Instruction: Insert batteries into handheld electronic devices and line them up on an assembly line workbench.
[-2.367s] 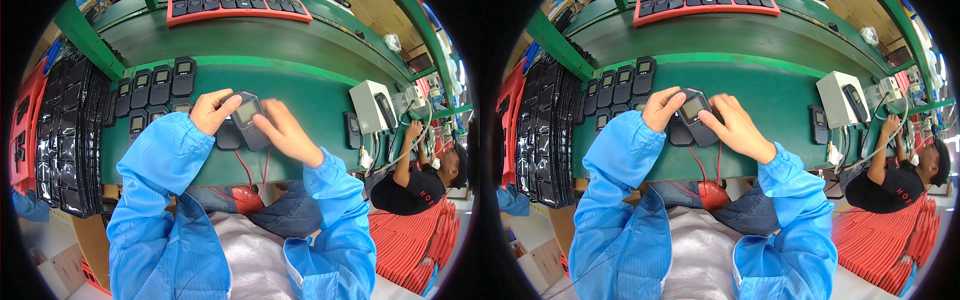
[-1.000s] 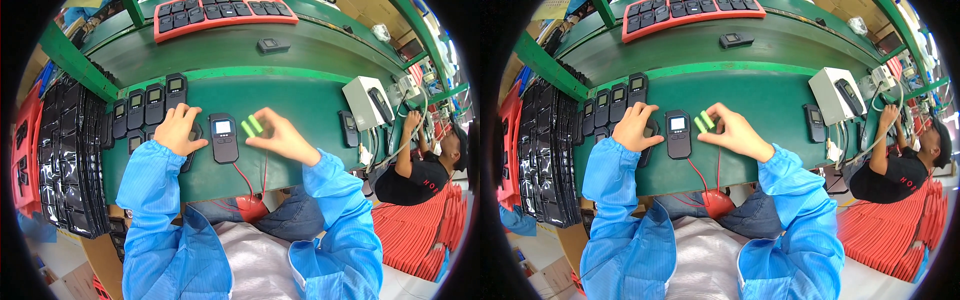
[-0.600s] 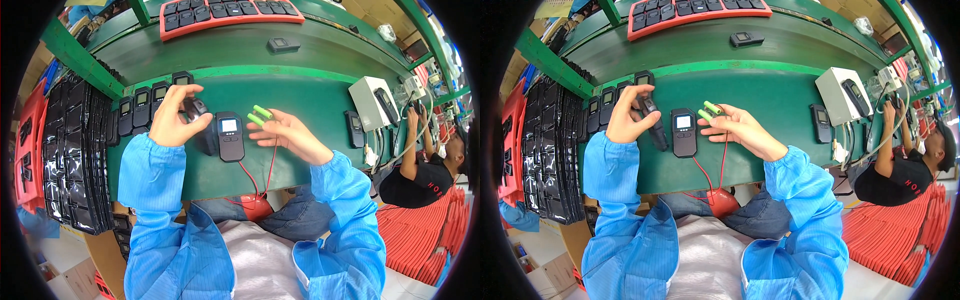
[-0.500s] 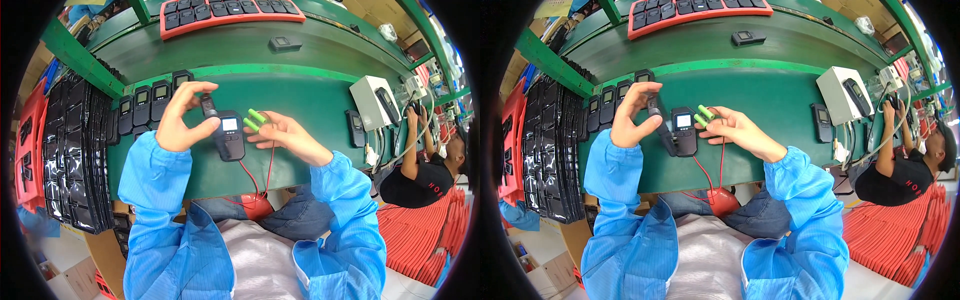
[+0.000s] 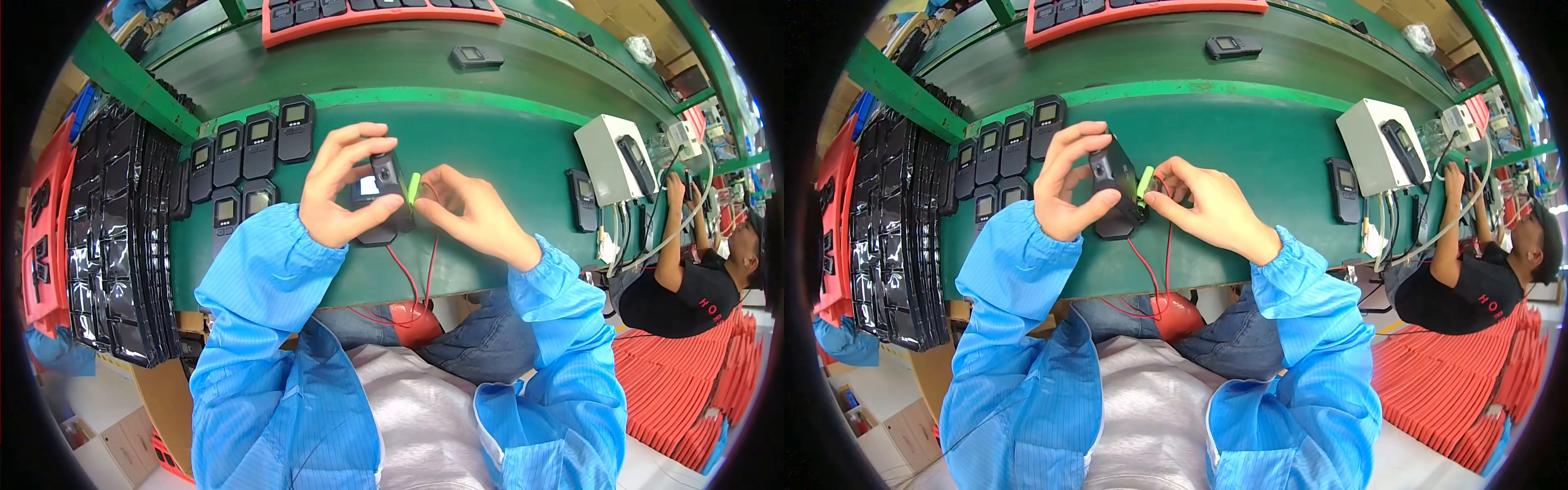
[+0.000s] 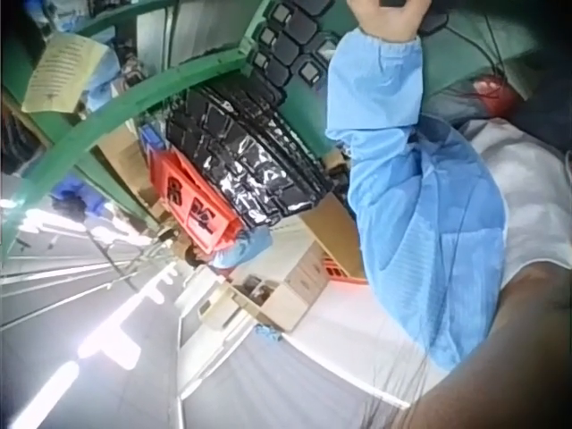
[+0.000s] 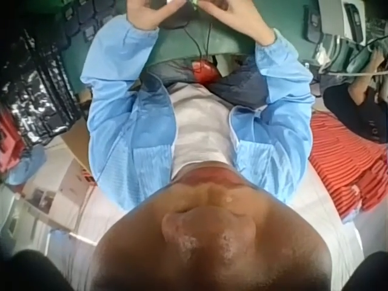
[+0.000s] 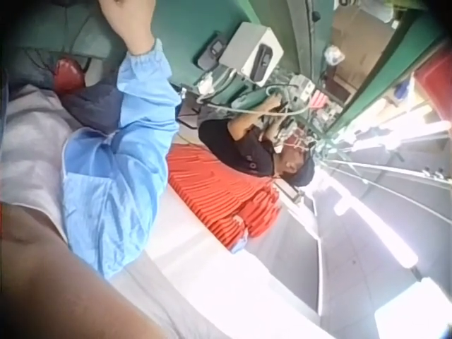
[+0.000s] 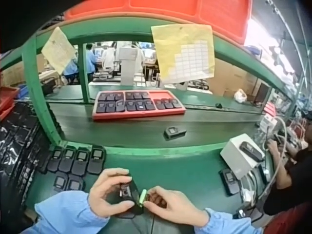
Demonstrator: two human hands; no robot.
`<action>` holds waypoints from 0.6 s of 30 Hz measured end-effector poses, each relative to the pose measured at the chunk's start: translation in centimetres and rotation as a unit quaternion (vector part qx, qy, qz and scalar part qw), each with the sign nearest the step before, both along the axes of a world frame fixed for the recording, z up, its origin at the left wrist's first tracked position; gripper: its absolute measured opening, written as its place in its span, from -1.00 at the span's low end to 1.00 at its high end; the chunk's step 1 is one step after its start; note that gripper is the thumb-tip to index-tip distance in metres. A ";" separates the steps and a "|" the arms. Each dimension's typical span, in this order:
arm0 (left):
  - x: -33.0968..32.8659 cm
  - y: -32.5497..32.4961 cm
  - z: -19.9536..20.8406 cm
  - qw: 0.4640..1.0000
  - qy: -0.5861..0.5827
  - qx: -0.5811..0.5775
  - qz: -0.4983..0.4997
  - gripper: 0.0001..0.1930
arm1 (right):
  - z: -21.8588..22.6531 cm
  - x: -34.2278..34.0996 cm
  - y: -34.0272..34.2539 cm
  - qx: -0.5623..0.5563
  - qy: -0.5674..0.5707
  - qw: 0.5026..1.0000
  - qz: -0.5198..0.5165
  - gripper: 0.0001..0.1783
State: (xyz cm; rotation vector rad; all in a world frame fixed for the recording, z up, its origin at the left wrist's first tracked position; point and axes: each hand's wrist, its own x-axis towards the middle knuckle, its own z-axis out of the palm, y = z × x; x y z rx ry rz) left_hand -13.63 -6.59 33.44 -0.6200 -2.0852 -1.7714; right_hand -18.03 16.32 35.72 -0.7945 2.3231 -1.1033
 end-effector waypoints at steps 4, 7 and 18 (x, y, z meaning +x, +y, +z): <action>0.1 0.3 -0.8 0.999 0.018 0.000 -0.029 -0.43 | -1.0 0.2 0.1 -0.012 0.113 0.992 0.047 -0.47; 0.2 0.5 -1.0 0.999 0.030 0.015 -0.010 -0.44 | -1.7 0.7 -0.3 -0.125 0.183 0.971 0.088 -0.46; 1.1 2.9 -0.7 0.985 -0.035 0.168 0.001 -0.07 | -0.6 1.6 -1.4 -0.003 0.141 0.990 -0.031 -0.43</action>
